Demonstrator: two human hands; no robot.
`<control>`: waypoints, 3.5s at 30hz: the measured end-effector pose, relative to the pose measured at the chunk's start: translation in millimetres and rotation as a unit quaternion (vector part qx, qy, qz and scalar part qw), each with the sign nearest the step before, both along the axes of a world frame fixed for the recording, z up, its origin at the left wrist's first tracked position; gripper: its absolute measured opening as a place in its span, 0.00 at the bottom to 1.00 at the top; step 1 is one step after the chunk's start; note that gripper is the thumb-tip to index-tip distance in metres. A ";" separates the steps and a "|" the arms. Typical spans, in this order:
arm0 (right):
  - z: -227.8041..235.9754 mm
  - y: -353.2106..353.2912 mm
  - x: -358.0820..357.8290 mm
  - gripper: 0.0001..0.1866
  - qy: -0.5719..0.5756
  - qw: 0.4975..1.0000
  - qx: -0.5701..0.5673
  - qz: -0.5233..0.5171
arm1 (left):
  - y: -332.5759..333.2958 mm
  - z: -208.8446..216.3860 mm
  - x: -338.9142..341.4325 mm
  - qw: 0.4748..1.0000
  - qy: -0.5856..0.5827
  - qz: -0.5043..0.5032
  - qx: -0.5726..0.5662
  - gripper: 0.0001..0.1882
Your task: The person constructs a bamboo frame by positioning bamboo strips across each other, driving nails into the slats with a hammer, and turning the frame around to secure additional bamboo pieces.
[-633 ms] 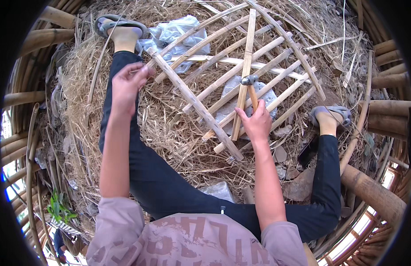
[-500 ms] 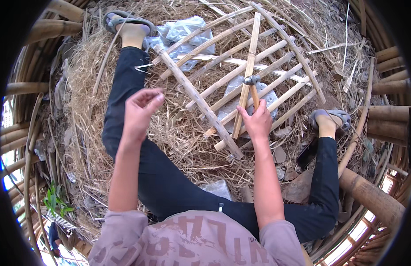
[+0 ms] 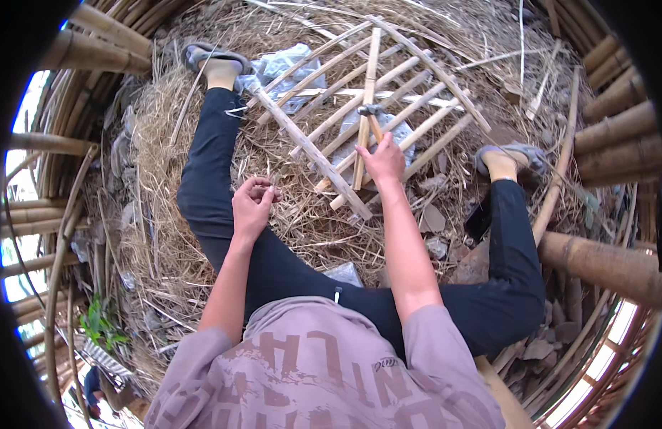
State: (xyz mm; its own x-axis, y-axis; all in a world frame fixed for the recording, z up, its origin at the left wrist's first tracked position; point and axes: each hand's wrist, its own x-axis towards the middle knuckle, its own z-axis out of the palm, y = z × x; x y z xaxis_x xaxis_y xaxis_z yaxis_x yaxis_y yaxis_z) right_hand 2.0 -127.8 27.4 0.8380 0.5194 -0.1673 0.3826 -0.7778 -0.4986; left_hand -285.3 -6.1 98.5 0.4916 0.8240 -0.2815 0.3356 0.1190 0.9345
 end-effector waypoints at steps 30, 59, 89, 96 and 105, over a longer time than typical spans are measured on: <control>1.7 -5.3 4.5 0.35 0.017 1.000 0.013 0.014 | -40.8 87.8 61.9 0.914 0.247 -0.243 0.213 0.07; 5.4 -6.6 4.9 0.34 0.017 1.000 0.013 0.018 | -69.2 89.7 74.6 0.961 0.173 -0.184 0.114 0.09; -2.6 -6.1 2.1 0.35 -0.016 1.000 -0.001 0.011 | -60.1 -45.0 119.0 0.980 0.043 -0.182 0.073 0.07; 1.3 12.2 -3.2 0.40 0.103 0.994 -0.019 0.027 | -45.3 -64.1 107.5 0.989 -0.021 -0.119 0.090 0.08; -18.9 -14.5 4.7 0.40 -0.013 0.999 0.033 -0.006 | -61.1 -81.2 126.6 0.992 -0.045 -0.118 -0.001 0.11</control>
State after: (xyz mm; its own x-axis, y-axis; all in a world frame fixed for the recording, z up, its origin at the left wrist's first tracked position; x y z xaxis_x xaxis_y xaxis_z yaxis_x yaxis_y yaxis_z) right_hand 6.6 -142.3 8.4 0.8478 0.5189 -0.1099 0.3876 -0.7476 -0.5393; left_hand -158.6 -67.2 17.3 0.6938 0.6825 -0.2297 0.2693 0.0499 0.9617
